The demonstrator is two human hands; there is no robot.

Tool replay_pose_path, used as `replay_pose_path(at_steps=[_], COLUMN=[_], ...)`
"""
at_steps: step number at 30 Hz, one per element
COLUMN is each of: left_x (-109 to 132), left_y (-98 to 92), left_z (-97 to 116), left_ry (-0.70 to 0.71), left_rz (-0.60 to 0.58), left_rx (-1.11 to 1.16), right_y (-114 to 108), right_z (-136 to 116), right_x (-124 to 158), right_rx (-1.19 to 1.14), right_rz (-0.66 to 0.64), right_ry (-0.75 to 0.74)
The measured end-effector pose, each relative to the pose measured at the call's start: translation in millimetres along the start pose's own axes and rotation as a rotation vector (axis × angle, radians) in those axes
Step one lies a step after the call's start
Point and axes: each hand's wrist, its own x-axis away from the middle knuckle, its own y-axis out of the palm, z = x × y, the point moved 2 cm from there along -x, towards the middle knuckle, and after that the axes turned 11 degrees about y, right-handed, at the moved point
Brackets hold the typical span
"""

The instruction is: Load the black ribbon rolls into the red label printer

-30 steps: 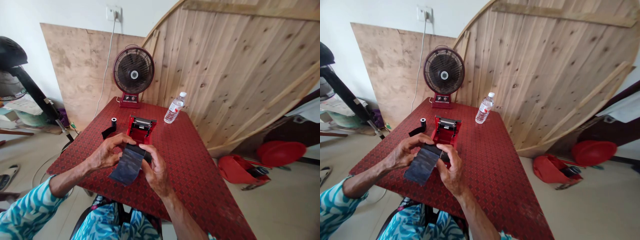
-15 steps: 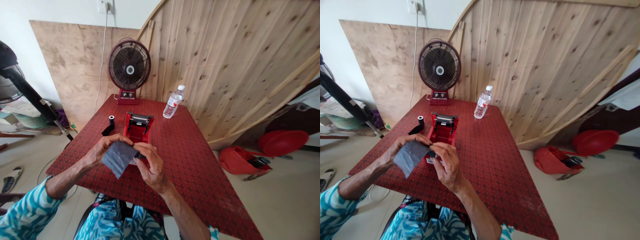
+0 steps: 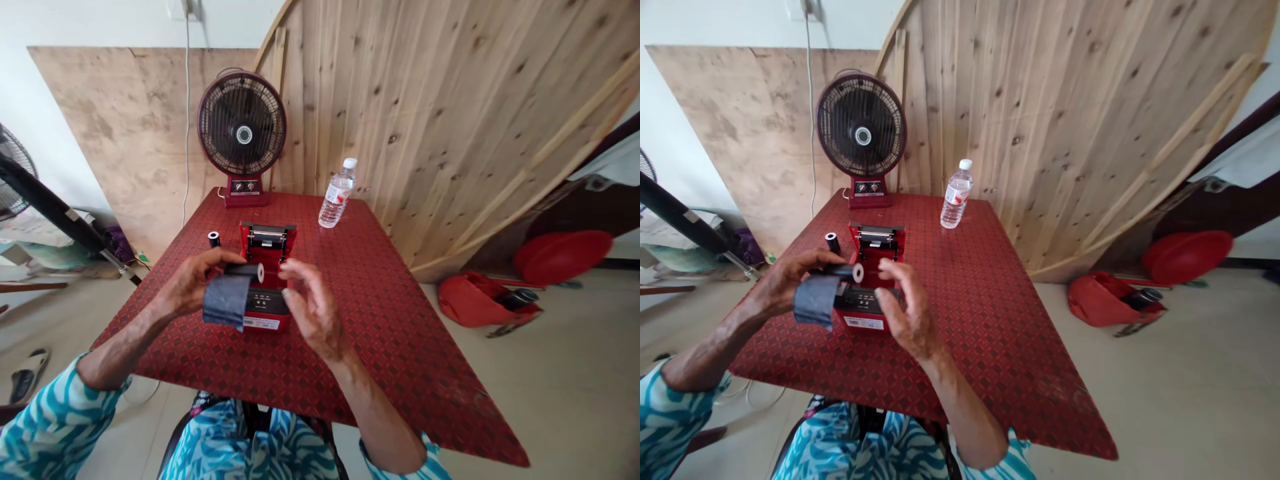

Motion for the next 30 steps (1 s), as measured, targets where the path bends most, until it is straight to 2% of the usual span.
replay_pose_path(at_steps=[2,4,8,11,16,19,22,25,28,30], left_x=[-7,-16,-39,-52,-62,-66,-66,-62,-59,-58], left_y=[-2.0,2.5,23.7,36.3,43.0,42.2,39.7,34.9,31.9,32.8], left_z=[-8,-11,-17,-29,-32,-28,-27,-26,-27,-30], left_ry=[-0.016,0.021,0.174,0.145,0.128,0.11,0.055,0.008,0.016,0.02], left_rz=[0.038,-0.01,-0.185,-0.267,-0.437,-0.478,-0.477,-0.414,-0.363,-0.381], left_rx=[-0.015,-0.061,-0.254,-0.44,-0.61,-0.611,-0.538,-0.46,-0.382,-0.351], right_y=[-11,-18,-23,-23,-19,-17,-17,-17,-16,-14], right_z=[20,43,84,98,95,89,82,78,76,74], right_x=[0,2,12,16,16,17,18,19,18,18], right_rx=[-0.083,-0.102,-0.055,-0.035,-0.001,0.04,0.094,0.133,0.154,0.156], right_rz=[0.133,0.213,0.247,0.252,0.189,0.143,0.11,0.078,0.052,0.034], right_ry=[0.112,0.181,0.267,0.282,0.261,0.237,0.196,0.157,0.134,0.115])
